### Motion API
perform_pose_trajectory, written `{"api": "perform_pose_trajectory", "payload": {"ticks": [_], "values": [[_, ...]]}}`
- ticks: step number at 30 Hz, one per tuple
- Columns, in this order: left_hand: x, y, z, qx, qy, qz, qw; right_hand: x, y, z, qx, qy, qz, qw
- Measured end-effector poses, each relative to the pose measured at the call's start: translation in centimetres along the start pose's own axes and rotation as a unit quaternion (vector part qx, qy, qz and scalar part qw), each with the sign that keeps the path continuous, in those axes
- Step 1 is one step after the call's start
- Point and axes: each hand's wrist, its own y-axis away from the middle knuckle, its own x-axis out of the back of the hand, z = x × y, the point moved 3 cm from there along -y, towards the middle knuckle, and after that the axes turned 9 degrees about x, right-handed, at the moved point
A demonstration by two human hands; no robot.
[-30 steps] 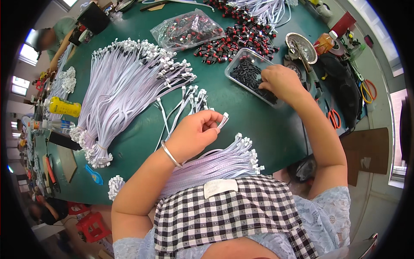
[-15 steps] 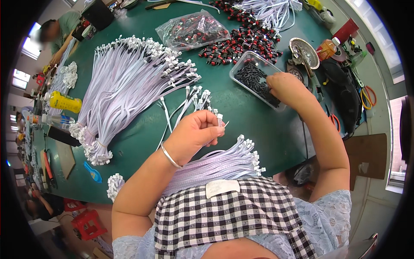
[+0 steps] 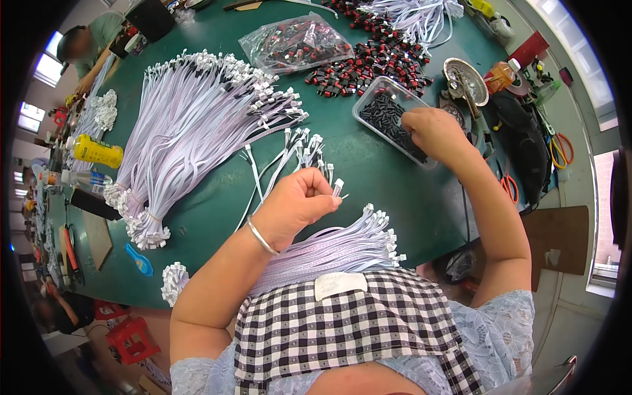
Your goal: The person sits at a green workbench and repeatedly picks up white cables and small black plastic connectors. They insert the connectors into the ends of the cables by hand, then place the finished cables into a pile on the table. The workspace contains various tools and components, including a soldering iron and containers of parts.
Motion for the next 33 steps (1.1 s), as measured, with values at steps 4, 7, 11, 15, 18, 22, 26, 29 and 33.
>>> {"api": "perform_pose_trajectory", "payload": {"ticks": [4,7,11,15,18,22,26,29,33], "values": [[0.3,-0.2,-0.4,0.003,0.007,0.002,1.000,0.1,0.0,-0.1,-0.003,-0.005,0.027,1.000],[0.7,-0.6,-0.6,0.020,0.076,-0.014,0.997,0.3,0.3,-0.5,0.014,-0.090,0.079,0.993],[0.6,-0.7,-0.9,0.016,0.062,-0.012,0.998,1.3,0.8,-2.9,0.061,-0.161,0.061,0.983],[0.5,-0.5,-1.0,0.017,0.073,-0.045,0.996,1.9,2.1,-7.6,0.140,-0.181,0.018,0.973],[-0.1,-0.3,-0.7,0.018,0.066,-0.019,0.997,1.3,2.3,-9.1,0.149,-0.114,-0.034,0.982],[-0.2,0.2,-0.6,0.017,0.101,-0.022,0.994,-0.9,2.7,-8.8,0.137,-0.033,-0.035,0.989],[0.0,0.0,-0.8,0.015,0.104,-0.007,0.994,-1.2,2.6,-7.9,0.102,-0.135,0.011,0.986],[0.1,0.0,-0.8,0.005,0.095,0.000,0.995,-0.2,2.0,-8.6,-0.011,-0.394,0.064,0.917],[-0.2,0.1,-0.8,0.011,0.087,0.014,0.996,-1.9,2.2,-10.1,-0.124,-0.649,0.115,0.741]]}}
